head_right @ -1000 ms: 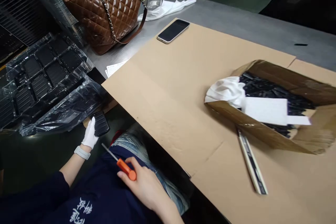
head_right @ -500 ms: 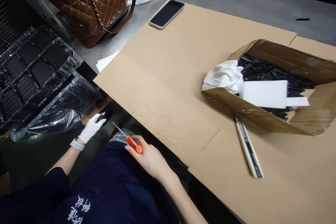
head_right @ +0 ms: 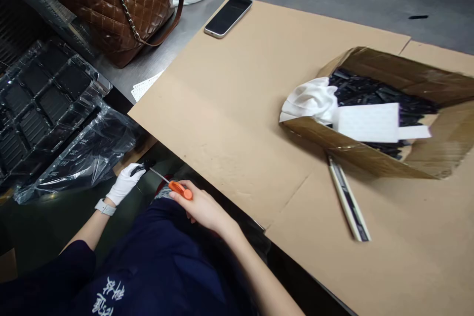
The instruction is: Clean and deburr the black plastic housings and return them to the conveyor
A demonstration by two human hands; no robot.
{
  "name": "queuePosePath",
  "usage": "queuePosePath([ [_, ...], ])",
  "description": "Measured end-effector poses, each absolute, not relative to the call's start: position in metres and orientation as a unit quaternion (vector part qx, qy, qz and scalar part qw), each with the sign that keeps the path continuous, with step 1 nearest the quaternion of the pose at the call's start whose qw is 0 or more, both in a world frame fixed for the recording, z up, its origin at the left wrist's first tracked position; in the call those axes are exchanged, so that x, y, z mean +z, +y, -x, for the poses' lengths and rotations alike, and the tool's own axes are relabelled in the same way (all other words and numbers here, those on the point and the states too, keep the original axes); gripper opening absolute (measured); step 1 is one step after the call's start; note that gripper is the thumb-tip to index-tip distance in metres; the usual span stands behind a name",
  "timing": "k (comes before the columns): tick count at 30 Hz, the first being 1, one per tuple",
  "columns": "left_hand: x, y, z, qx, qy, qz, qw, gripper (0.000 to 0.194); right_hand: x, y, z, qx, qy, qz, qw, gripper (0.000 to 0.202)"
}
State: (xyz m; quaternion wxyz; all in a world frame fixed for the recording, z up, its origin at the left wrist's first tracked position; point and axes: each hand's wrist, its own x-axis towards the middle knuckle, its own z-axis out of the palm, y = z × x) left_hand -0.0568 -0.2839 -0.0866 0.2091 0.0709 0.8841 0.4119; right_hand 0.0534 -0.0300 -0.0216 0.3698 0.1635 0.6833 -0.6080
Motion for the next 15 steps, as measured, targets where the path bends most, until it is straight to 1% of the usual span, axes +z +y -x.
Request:
queuePosePath([
  [5, -0.083, -0.291, 0.061, 0.438, 0.865, -0.049, 0.240, 0.021, -0.043, -0.020, -0.063, -0.703, 0.577, -0.174, 0.376, 0.069],
  [8, -0.085, -0.288, 0.061, 0.460, 0.858, -0.012, 0.229, 0.028, -0.046, -0.021, -0.068, -0.725, 0.545, -0.161, 0.390, 0.070],
  [11, -0.091, -0.280, 0.062, 0.474, 0.859, 0.041, 0.187, 0.032, -0.042, -0.026, -0.071, -0.702, 0.571, -0.149, 0.399, 0.063],
  [15, -0.103, -0.269, 0.064, 0.501, 0.845, 0.062, 0.180, 0.025, -0.031, -0.031, -0.067, -0.608, 0.681, -0.158, 0.376, 0.052],
])
